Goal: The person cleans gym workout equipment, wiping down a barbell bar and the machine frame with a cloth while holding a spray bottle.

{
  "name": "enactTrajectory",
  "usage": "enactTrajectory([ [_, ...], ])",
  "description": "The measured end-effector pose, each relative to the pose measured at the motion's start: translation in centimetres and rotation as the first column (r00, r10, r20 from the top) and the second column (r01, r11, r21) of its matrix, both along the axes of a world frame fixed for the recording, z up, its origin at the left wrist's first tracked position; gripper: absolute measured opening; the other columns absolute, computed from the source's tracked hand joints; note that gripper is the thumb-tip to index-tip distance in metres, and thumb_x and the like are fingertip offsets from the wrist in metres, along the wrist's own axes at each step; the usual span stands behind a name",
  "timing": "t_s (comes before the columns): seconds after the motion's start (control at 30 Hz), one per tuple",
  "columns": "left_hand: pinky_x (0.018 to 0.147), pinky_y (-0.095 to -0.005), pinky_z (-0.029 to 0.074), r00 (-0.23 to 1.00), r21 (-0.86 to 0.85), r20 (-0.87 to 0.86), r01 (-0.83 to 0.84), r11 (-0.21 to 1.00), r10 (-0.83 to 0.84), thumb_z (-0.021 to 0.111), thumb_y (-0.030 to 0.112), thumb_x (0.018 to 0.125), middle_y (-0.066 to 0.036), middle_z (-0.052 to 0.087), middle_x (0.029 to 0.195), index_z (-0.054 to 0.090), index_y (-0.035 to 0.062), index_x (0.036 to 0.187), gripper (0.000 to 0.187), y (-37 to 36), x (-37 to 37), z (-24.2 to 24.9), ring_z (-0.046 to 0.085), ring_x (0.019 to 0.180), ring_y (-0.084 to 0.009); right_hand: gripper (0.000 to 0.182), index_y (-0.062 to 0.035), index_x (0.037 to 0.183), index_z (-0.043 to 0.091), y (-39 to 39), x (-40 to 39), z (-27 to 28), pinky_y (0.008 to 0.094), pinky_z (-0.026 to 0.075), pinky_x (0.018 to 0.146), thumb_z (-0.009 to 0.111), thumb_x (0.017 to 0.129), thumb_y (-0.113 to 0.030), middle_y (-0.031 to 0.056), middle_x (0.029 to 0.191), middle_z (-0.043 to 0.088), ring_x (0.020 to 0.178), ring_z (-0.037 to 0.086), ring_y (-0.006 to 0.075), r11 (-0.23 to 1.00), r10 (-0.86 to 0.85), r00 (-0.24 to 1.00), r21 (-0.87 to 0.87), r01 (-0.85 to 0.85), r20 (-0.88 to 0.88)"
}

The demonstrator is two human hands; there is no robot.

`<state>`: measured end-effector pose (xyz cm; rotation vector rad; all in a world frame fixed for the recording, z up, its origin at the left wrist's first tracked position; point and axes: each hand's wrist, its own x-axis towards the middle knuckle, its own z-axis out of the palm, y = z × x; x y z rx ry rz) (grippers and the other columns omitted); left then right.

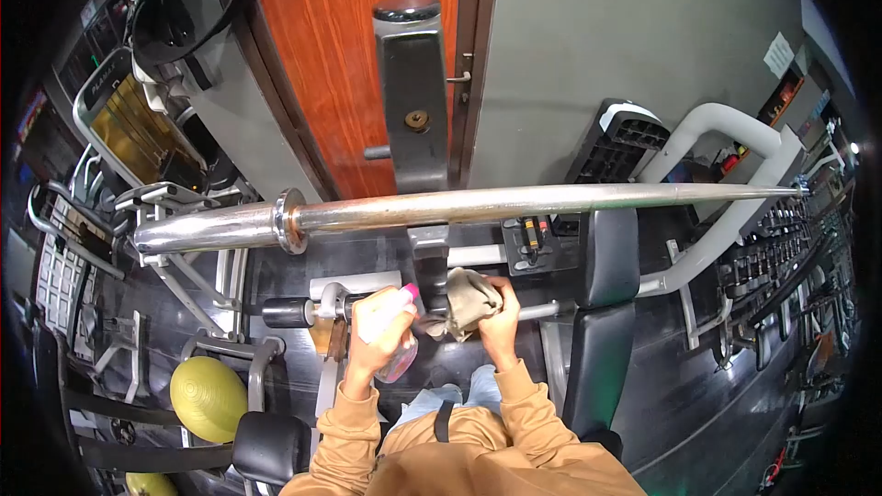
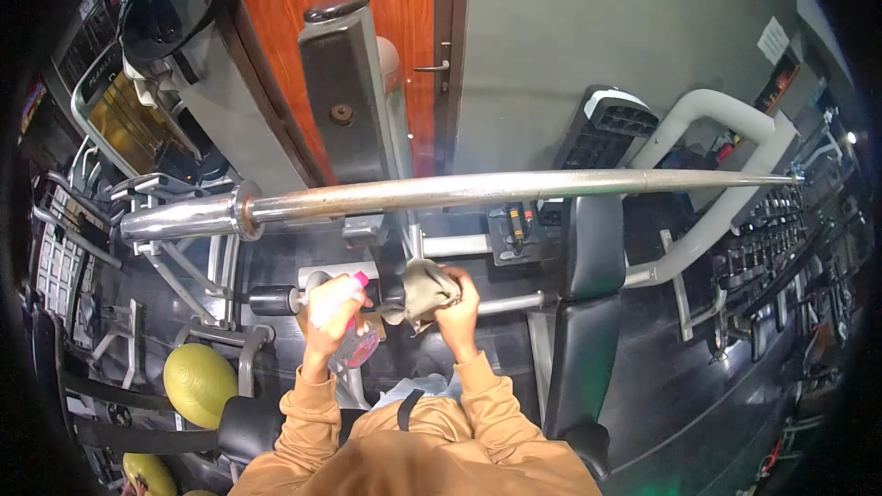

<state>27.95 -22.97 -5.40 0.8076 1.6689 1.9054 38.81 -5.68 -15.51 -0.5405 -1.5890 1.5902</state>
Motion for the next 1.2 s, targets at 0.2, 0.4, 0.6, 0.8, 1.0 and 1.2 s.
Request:
enactTrajectory([
  [0.2, 0.046, -0.0250, 0.044, 0.991, -0.060, -0.075, -0.119, 0.991, 0.114, 0.063, 0.007, 0.093, -0.005, 0.061, 0.065, 0.063, -0.0040, 0.079, 0.018, 0.4, 1.8, 2.6, 0.058, 0.048, -0.0103, 0.044, -0.0012, 0.117, 0.061, 0.2, -1.5, 0.3, 0.0298, 0.051, 0.096, 0.066, 0.075, 0.012, 0.0088, 0.118, 0.069, 0.108, 0.064, 0.0153, 0.946, 0.272, 0.961, -0.173, -0.275, -0.040],
  [0.4, 0.045, -0.0269, 0.043, 0.948, -0.138, -0.224, -0.262, 0.955, 0.228, 0.065, 0.007, 0.091, -0.006, 0.058, 0.063, 0.063, -0.0035, 0.078, 0.016, 1.1, 3.5, 4.0, 0.057, 0.047, -0.0124, 0.043, -0.0014, 0.120, 0.061, 2.8, -0.4, -2.7, 0.0295, 0.046, 0.100, 0.055, 0.079, 0.011, 0.0044, 0.114, 0.064, 0.112, 0.060, 0.0147, 0.865, 0.491, 0.867, -0.166, -0.474, 0.080],
  [0.6, 0.050, -0.0336, 0.042, 0.818, -0.175, -0.460, -0.464, 0.868, 0.345, 0.068, 0.009, 0.087, -0.009, 0.055, 0.064, 0.064, -0.0025, 0.079, 0.014, 3.4, 5.9, 5.2, 0.056, 0.054, -0.0205, 0.040, -0.0031, 0.125, 0.054, 5.6, 1.3, -2.3, 0.0295, 0.049, 0.097, 0.050, 0.088, 0.011, 0.0064, 0.121, 0.061, 0.113, 0.060, 0.0153, 0.735, 0.508, 0.858, -0.481, -0.478, -0.076],
  [0.8, 0.056, -0.0409, 0.043, 0.648, -0.265, -0.610, -0.710, 0.653, 0.456, 0.071, 0.012, 0.082, -0.014, 0.055, 0.066, 0.056, 0.0013, 0.072, 0.021, 8.4, 8.8, 4.3, 0.056, 0.060, -0.0317, 0.029, -0.0048, 0.132, 0.046, 10.7, 2.3, 2.7, 0.0354, 0.053, 0.101, 0.054, 0.103, -0.006, 0.0110, 0.130, 0.058, 0.117, 0.062, 0.0202, 0.478, 0.595, 0.742, -0.607, -0.635, -0.308],
  [1.0, 0.053, -0.0394, 0.040, 0.504, -0.220, -0.673, -0.835, 0.504, 0.542, 0.073, 0.013, 0.082, -0.014, 0.053, 0.062, 0.054, -0.0005, 0.069, 0.027, 11.6, 9.7, 2.8, 0.051, 0.054, -0.0300, 0.040, -0.0056, 0.131, 0.050, 13.2, 2.9, 1.2, 0.0336, 0.053, 0.100, 0.062, 0.093, 0.001, 0.0095, 0.130, 0.060, 0.117, 0.063, 0.0194, 0.461, 0.741, 0.637, -0.529, -0.713, -0.213],
  [1.2, 0.054, -0.0403, 0.043, 0.434, -0.242, -0.713, -0.889, 0.388, 0.551, 0.075, 0.015, 0.080, -0.014, 0.055, 0.062, 0.054, 0.0006, 0.066, 0.029, 13.1, 9.9, 2.1, 0.058, 0.055, -0.0328, 0.052, -0.0037, 0.139, 0.047, 12.9, 2.5, 1.3, 0.0357, 0.051, 0.106, 0.063, 0.090, 0.007, 0.0107, 0.133, 0.059, 0.119, 0.062, 0.0212, 0.415, 0.746, 0.629, -0.586, -0.696, -0.218],
])
